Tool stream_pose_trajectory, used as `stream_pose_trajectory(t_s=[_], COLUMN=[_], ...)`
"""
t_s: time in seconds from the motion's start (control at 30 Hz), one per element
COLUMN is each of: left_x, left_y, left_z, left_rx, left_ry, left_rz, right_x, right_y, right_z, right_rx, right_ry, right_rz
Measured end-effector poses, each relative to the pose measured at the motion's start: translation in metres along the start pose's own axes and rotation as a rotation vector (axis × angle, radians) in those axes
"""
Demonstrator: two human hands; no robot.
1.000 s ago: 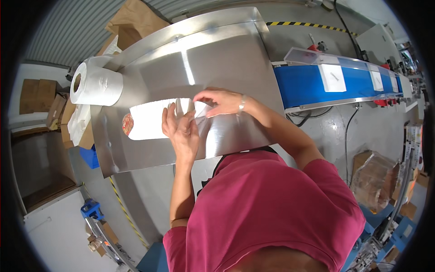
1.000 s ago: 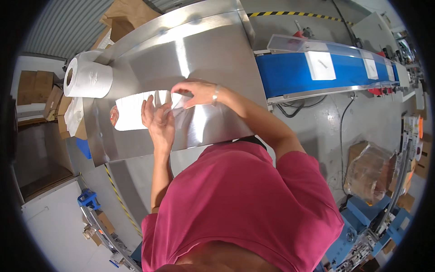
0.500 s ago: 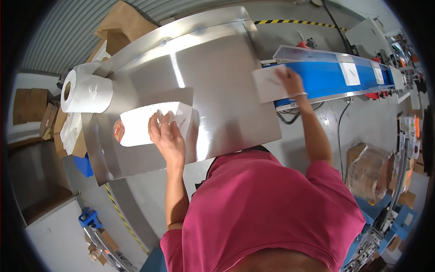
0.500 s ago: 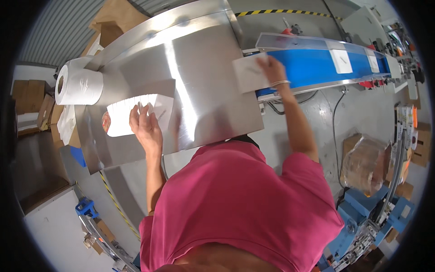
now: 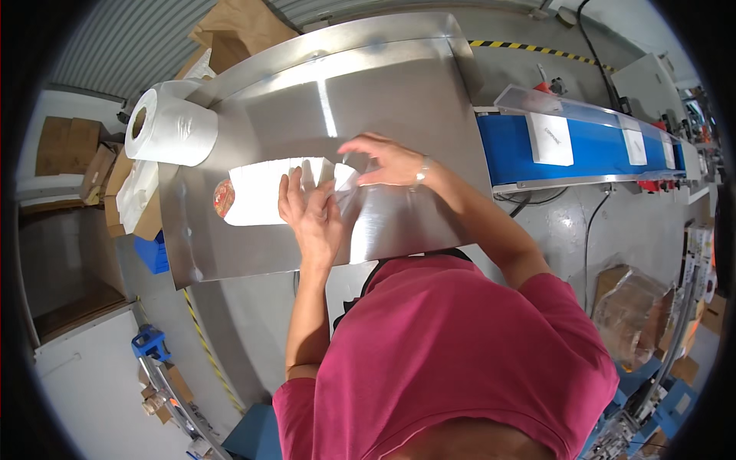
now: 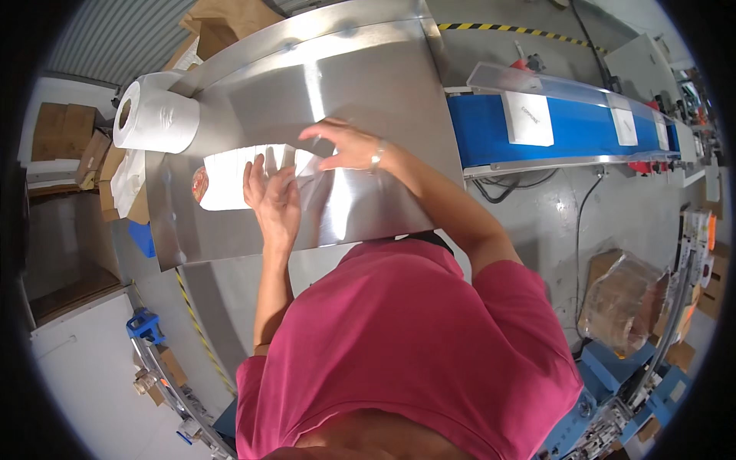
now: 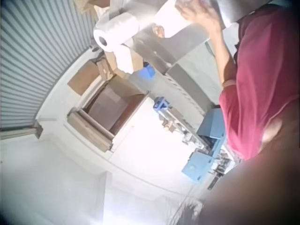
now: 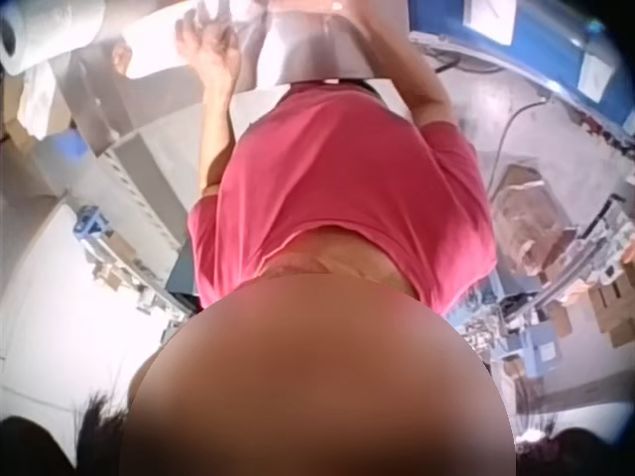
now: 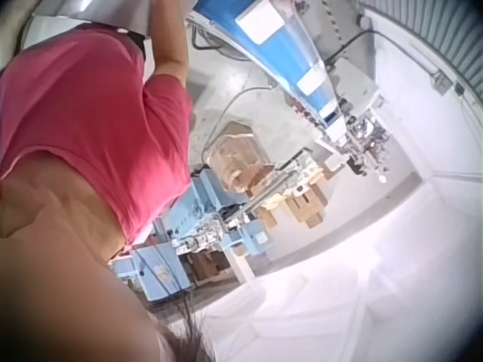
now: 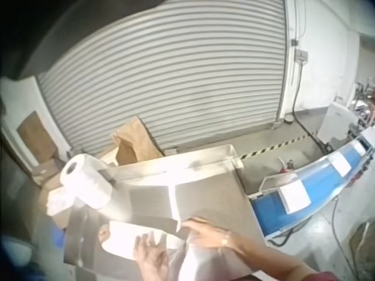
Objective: The recorder is manually transferring stacks of paper napkins from a production station onto a conveyor belt.
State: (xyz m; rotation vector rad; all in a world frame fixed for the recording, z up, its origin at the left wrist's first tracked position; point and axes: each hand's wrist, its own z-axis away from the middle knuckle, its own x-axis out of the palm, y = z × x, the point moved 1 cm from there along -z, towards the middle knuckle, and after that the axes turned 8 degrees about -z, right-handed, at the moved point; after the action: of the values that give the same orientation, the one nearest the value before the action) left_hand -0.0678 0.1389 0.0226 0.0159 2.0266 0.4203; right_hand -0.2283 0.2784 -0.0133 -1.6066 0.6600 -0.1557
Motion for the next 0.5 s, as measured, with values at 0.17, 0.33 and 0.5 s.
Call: stream_pose_trajectory(t_s=[0.17, 0.33, 0.5], left_x=[0.002, 0.003, 0.007], left_y=[-0.002, -0.013, -0.019], left_z=[-0.003, -0.003, 0.0], left_rx=[-0.071, -0.103, -0.115], left_ry=[0.059, 0.072, 0.081], left_rz=[-0.022, -0.02, -0.045], right_x=[0.012, -0.017, -0.106], right_y=[0.01, 0.059, 0.081], right_z=[-0.008, 0.065, 0.143], right_rx=[-0.099, 0.29, 0.562], right_ry=[-0.059, 0.39, 0.817], right_rz=[0.108, -0.294, 0.272])
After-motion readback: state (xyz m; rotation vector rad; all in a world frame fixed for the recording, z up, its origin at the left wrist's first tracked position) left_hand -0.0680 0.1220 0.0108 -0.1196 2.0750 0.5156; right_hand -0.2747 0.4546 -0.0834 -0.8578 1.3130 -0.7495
